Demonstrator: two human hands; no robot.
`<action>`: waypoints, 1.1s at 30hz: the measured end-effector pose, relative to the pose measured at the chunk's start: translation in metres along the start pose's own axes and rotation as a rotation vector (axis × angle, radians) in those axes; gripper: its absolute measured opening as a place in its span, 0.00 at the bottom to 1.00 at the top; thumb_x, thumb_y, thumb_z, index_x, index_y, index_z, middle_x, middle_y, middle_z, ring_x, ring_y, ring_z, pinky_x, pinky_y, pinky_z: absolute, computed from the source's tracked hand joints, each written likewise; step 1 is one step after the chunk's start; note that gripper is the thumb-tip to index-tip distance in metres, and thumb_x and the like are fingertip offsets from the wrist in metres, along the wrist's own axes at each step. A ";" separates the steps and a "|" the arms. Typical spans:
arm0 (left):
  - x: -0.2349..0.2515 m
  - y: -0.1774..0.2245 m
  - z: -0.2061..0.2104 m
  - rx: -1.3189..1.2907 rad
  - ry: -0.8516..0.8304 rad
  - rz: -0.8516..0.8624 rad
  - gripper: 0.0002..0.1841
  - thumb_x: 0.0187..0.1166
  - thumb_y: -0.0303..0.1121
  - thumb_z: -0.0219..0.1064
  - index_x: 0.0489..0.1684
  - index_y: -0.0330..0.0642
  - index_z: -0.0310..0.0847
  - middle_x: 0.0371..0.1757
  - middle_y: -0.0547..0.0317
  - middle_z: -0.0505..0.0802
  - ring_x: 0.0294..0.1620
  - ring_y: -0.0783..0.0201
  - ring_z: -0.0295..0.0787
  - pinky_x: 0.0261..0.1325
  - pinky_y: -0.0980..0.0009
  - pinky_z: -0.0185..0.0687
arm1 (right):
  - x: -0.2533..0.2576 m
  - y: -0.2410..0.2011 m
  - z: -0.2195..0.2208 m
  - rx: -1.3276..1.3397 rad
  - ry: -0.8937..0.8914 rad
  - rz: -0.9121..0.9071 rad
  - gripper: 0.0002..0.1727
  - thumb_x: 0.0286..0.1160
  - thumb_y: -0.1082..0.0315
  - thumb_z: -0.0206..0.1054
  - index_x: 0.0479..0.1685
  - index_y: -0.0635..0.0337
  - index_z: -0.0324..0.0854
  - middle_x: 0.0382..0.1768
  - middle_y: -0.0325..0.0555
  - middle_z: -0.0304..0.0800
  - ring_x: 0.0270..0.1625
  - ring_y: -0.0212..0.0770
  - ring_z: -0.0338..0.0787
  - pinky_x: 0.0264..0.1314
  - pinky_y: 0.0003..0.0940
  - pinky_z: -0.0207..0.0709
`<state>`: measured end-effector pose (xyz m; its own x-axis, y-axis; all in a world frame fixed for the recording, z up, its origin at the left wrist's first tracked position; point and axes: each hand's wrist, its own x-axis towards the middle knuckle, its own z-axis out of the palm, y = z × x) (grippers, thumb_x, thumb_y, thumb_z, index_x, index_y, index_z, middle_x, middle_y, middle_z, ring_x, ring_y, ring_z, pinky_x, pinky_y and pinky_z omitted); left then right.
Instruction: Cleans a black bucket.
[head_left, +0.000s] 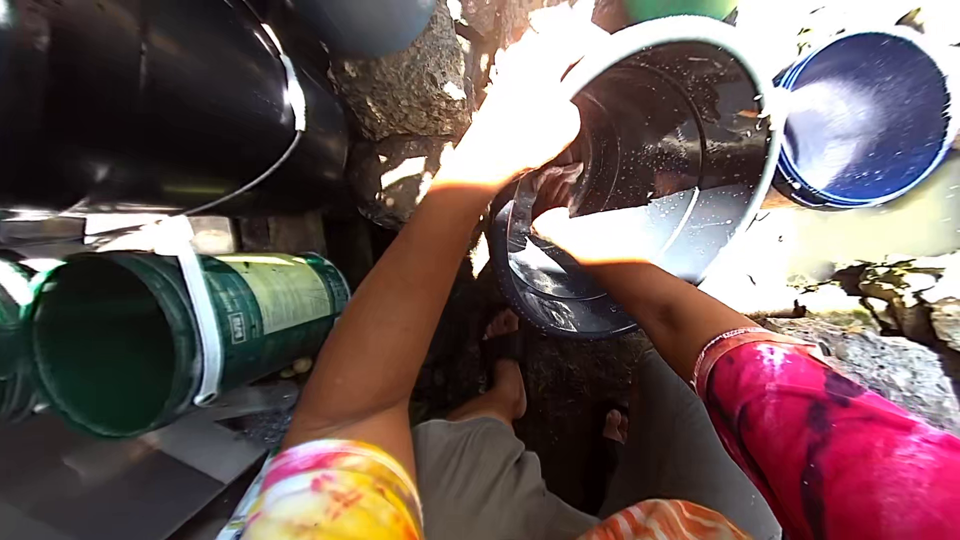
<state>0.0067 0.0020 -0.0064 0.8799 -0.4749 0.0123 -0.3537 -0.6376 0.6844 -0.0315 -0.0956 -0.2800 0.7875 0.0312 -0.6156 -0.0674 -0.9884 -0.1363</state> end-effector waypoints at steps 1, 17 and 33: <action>0.000 0.001 -0.001 -0.005 -0.001 -0.014 0.31 0.61 0.19 0.60 0.71 0.42 0.82 0.68 0.49 0.89 0.71 0.58 0.83 0.72 0.57 0.74 | -0.006 -0.010 -0.002 -0.051 -0.085 -0.010 0.56 0.77 0.64 0.68 0.90 0.81 0.27 0.91 0.81 0.26 0.94 0.76 0.37 0.92 0.64 0.45; -0.002 0.006 0.001 -0.027 -0.031 0.051 0.31 0.60 0.19 0.60 0.70 0.41 0.84 0.67 0.50 0.90 0.70 0.59 0.83 0.71 0.57 0.73 | -0.001 0.002 -0.019 0.170 0.173 -0.044 0.50 0.63 0.77 0.74 0.90 0.74 0.50 0.89 0.73 0.51 0.89 0.68 0.61 0.85 0.55 0.64; 0.001 -0.001 0.000 -0.075 0.032 0.000 0.30 0.60 0.18 0.61 0.68 0.42 0.85 0.65 0.53 0.91 0.69 0.63 0.83 0.71 0.62 0.73 | 0.004 -0.004 -0.012 0.299 0.227 -0.217 0.31 0.80 0.70 0.65 0.81 0.76 0.67 0.83 0.73 0.66 0.88 0.66 0.65 0.88 0.59 0.61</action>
<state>0.0079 0.0019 -0.0070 0.8898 -0.4550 0.0347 -0.3304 -0.5899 0.7368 -0.0210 -0.0931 -0.2722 0.9154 0.1674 -0.3661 -0.0333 -0.8749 -0.4832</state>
